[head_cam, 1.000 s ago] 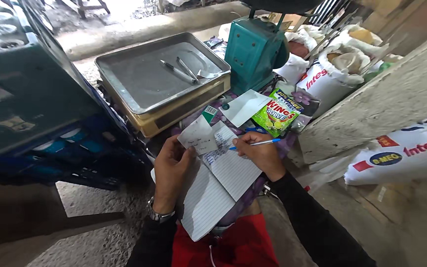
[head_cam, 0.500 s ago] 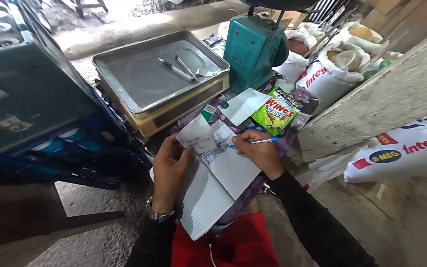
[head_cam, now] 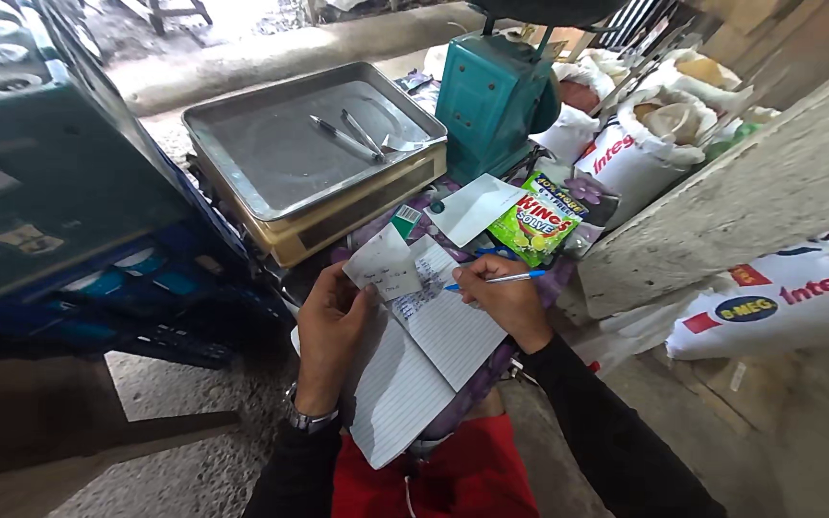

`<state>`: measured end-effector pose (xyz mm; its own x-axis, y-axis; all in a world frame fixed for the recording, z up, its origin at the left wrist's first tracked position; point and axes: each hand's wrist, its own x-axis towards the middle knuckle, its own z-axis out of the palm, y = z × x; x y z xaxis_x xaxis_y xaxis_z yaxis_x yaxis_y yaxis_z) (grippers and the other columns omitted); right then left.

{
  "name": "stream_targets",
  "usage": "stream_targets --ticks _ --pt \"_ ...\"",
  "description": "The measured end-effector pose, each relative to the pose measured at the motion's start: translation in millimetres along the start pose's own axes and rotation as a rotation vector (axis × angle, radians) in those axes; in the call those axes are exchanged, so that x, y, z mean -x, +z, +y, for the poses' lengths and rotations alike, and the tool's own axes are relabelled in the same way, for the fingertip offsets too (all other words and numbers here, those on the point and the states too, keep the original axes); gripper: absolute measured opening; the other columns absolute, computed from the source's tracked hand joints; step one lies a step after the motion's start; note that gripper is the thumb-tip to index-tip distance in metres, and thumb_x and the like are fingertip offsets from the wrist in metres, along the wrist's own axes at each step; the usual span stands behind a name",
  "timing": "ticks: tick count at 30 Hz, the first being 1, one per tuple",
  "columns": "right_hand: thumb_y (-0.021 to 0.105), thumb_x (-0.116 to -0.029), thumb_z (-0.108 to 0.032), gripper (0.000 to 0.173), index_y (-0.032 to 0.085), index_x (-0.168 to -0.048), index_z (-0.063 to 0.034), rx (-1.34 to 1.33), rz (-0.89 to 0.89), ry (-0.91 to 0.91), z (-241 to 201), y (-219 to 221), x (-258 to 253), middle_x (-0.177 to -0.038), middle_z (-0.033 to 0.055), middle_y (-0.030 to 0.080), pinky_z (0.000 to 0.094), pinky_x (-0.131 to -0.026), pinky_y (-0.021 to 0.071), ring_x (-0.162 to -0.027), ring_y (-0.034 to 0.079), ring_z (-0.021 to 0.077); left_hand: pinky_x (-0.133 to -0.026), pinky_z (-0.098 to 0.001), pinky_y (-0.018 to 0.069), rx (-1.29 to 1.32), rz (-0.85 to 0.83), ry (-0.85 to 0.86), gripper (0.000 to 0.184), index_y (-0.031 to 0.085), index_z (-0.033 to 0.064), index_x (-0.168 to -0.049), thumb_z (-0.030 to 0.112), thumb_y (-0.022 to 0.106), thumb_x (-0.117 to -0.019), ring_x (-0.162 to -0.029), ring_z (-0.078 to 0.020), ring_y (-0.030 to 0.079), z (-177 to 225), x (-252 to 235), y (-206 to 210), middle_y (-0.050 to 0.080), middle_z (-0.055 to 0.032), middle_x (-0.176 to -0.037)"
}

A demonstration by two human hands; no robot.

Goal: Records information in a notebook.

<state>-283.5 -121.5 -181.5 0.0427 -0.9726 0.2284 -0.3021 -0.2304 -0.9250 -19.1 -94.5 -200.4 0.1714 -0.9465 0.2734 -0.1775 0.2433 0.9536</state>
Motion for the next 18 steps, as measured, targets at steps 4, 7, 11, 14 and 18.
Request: stream_targets --ticks 4,7,11,14,18 --pt "0.074 -0.0961 -0.020 0.020 0.069 -0.084 -0.0041 -0.007 0.018 -0.003 1.2 0.9 -1.0 -0.070 0.0093 0.071 0.0324 -0.050 0.0586 -0.056 0.068 0.0197 -0.071 -0.0338 0.0646 0.003 0.001 -0.003 0.037 0.064 0.0157 -0.127 0.010 0.075 -0.0919 -0.078 -0.0160 0.073 0.9 0.7 -0.3 0.075 -0.0017 -0.095" --pt "0.073 -0.0963 -0.020 0.020 0.069 -0.086 -0.0042 -0.003 0.020 0.001 1.7 1.0 -1.1 -0.070 0.0093 0.071 0.0329 -0.050 0.0590 -0.056 0.068 0.0200 -0.071 -0.0335 0.0645 0.004 0.005 -0.002 0.037 0.064 0.0156 -0.127 0.010 0.075 -0.0919 -0.078 -0.0158 0.073 1.2 0.6 -0.1 0.075 -0.0015 -0.095" --pt "0.074 -0.0962 -0.021 0.020 0.069 -0.085 -0.0044 0.008 0.021 0.007 0.4 1.2 -1.2 -0.070 0.0088 0.071 0.0325 -0.050 0.0587 -0.056 0.068 0.0196 -0.071 -0.0330 0.0644 0.005 0.005 -0.005 0.036 0.065 0.0158 -0.126 0.010 0.075 -0.0920 -0.078 -0.0155 0.073 0.5 0.6 0.0 0.075 -0.0013 -0.094" --pt "0.074 -0.0960 -0.021 0.021 0.070 -0.084 -0.0044 0.013 0.016 0.008 0.2 1.1 -0.8 -0.070 0.0090 0.071 0.0327 -0.050 0.0591 -0.056 0.069 0.0199 -0.071 -0.0331 0.0643 0.011 0.009 -0.008 0.036 0.065 0.0162 -0.126 0.010 0.076 -0.0917 -0.078 -0.0156 0.073 1.0 1.0 0.3 0.075 -0.0014 -0.094" --pt "0.074 -0.0957 -0.019 0.020 0.069 -0.084 -0.0037 -0.008 0.026 0.012 0.6 0.3 0.1 -0.069 0.0100 0.071 0.0329 -0.050 0.0591 -0.056 0.068 0.0205 -0.071 -0.0331 0.0645 0.017 0.004 -0.012 0.037 0.065 0.0162 -0.126 0.009 0.075 -0.0916 -0.078 -0.0160 0.073 2.8 1.2 0.3 0.075 -0.0016 -0.094"
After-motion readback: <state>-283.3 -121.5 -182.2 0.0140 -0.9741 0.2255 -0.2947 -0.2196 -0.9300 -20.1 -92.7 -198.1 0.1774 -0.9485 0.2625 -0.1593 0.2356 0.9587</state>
